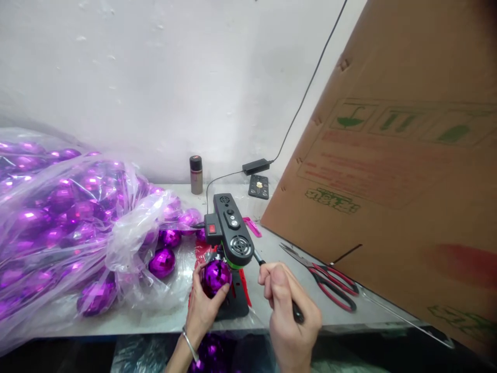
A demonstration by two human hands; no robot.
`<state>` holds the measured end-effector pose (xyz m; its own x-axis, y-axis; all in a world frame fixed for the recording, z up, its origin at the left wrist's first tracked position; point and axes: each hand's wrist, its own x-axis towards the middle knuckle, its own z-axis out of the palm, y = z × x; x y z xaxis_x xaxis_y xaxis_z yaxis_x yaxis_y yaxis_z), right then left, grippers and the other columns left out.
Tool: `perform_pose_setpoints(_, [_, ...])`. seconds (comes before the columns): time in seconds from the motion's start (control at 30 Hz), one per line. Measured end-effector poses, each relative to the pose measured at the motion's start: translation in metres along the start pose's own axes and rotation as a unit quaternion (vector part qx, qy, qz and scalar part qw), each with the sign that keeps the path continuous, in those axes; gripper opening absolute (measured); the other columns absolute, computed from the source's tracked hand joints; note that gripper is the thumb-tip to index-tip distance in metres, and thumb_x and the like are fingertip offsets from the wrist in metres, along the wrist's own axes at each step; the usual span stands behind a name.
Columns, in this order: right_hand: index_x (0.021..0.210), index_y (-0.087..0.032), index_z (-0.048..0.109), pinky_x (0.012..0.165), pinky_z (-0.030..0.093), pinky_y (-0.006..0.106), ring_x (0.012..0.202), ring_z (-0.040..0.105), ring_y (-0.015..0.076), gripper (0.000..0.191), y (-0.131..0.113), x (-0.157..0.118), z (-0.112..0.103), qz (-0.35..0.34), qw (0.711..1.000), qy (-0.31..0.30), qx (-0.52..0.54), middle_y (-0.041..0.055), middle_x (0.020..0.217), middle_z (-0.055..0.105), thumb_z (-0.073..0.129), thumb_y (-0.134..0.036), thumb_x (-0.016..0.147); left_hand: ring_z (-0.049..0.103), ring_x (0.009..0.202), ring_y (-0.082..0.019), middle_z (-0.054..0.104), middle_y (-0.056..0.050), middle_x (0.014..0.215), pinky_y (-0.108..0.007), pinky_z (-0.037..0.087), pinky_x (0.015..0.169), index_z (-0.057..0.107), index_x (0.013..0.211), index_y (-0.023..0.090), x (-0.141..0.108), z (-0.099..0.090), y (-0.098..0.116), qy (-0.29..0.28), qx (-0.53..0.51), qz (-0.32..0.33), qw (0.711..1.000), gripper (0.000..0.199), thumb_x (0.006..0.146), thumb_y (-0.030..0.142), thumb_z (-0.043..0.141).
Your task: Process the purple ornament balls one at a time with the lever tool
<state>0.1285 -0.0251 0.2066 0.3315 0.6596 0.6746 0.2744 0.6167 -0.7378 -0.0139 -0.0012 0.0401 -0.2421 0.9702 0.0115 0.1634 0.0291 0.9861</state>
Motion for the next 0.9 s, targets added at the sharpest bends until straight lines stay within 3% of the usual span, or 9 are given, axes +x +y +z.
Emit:
perform_pose_setpoints(0.13, [0.073,-0.023,0.052,0.051,0.037,0.024,0.06,0.056,0.0112,0.045,0.002,-0.003,-0.002,-0.011,1.0,-0.011,0.003,-0.0024,0.067,0.054,0.052,-0.025,0.118,0.073,0.137,-0.043,0.073,-0.019,0.144,-0.064,0.057,0.12,0.056,0.143,0.021,-0.012,0.004,-0.015,-0.008,0.085,0.054,0.995,0.079,0.076,0.048,0.088])
perform_pose_setpoints(0.3, [0.076,-0.023,0.052,0.051,0.039,0.024,0.061,0.057,0.0113,0.042,0.004,-0.005,-0.004,-0.019,1.0,-0.021,0.003,-0.0018,0.069,0.056,0.051,-0.021,0.118,0.07,0.143,-0.044,0.072,-0.02,0.149,-0.066,0.055,0.123,0.062,0.139,0.022,-0.017,0.005,-0.029,-0.03,0.084,0.126,0.988,0.073,0.074,0.041,0.09])
perform_pose_setpoints(0.6, [0.079,-0.023,0.054,0.052,0.04,0.024,0.064,0.058,0.0113,0.038,0.006,-0.01,-0.007,-0.029,0.999,-0.022,-0.001,-0.0012,0.073,0.058,0.049,-0.015,0.116,0.074,0.134,-0.041,0.076,-0.017,0.139,-0.064,0.058,0.119,0.062,0.139,0.02,0.006,0.01,-0.012,-0.088,0.092,0.072,0.989,0.08,0.069,0.042,0.09])
perform_pose_setpoints(0.9, [0.077,-0.022,0.055,0.057,0.043,0.028,0.062,0.061,0.0138,0.04,0.035,-0.035,-0.006,-0.075,0.997,0.016,0.01,-0.0025,0.066,0.056,0.049,-0.014,0.115,0.078,0.119,-0.039,0.078,-0.014,0.129,-0.063,0.063,0.11,0.063,0.134,0.021,0.006,0.022,-0.031,-0.065,0.073,0.061,0.993,0.084,0.058,0.039,0.093])
